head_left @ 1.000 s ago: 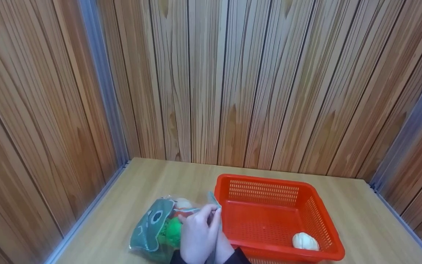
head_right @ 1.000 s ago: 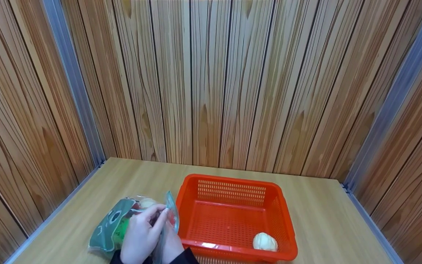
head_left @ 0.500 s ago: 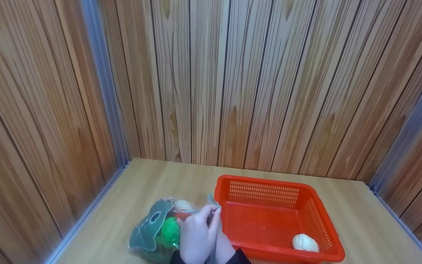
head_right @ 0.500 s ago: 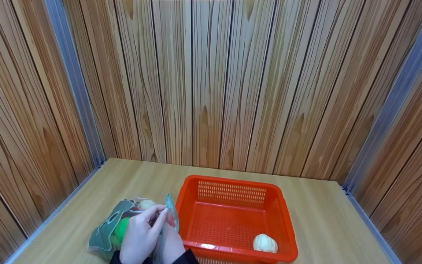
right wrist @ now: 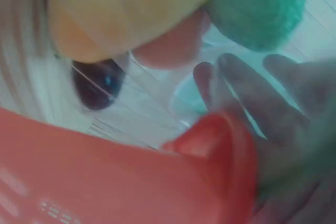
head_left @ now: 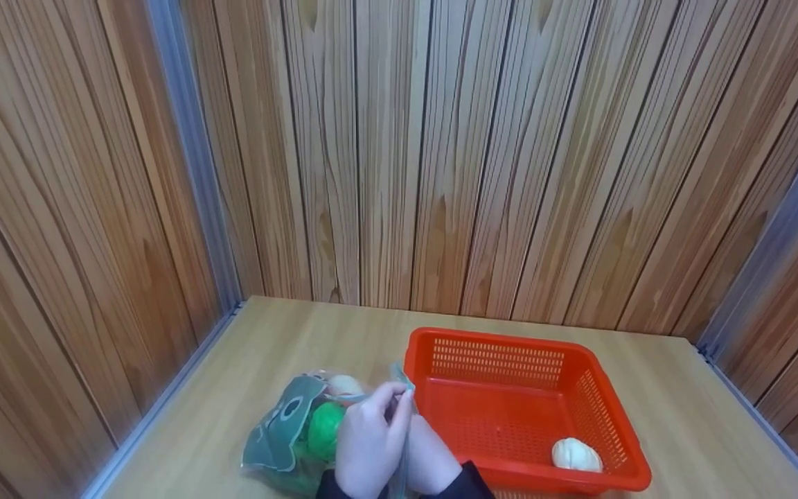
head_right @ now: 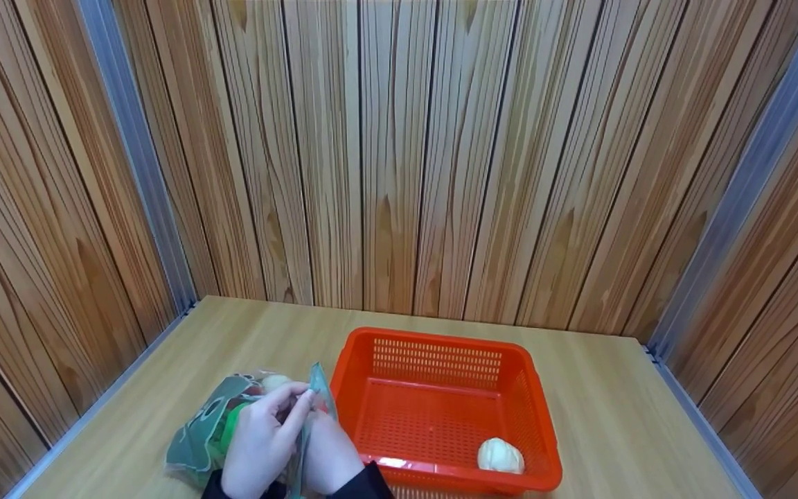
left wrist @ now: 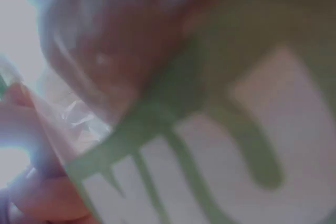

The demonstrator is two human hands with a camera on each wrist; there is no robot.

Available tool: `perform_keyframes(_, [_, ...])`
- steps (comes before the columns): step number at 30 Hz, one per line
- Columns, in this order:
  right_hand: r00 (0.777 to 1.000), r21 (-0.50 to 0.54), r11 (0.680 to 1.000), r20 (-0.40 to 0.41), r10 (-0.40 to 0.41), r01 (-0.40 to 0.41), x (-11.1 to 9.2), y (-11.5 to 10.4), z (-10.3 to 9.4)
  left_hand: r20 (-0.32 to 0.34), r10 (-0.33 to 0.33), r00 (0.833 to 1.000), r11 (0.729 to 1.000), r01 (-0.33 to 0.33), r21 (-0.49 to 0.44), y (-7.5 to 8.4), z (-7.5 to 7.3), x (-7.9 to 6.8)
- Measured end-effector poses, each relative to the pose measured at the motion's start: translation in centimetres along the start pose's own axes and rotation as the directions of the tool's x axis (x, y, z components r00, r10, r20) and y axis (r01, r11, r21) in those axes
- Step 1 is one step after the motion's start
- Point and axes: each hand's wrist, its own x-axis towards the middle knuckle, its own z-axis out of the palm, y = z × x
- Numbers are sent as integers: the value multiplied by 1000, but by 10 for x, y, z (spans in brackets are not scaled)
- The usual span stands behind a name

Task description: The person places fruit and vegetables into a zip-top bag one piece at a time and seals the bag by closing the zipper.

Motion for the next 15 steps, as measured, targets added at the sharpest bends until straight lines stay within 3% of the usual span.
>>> perform_keyframes(3, [998, 39, 999, -67, 19, -17, -18, -50, -24, -2, 7, 1000, 1000, -7, -1, 0, 0, 1])
perform_keyframes(6, [986, 103, 994, -156, 59, -44, -46, -119, -63, 10, 12, 1000, 1000, -12, -13, 0, 0, 1])
perform_keyframes(9, [976, 129, 990, -202, 81, -55, -61, -132, -82, 29, -2, 1000, 1000, 3, -22, 0, -1, 2])
perform_keyframes(15, [962, 121, 983, -221, 163, -138, -87, -116, -115, 43, -45, 998, 998, 46, -34, 0, -2, 1])
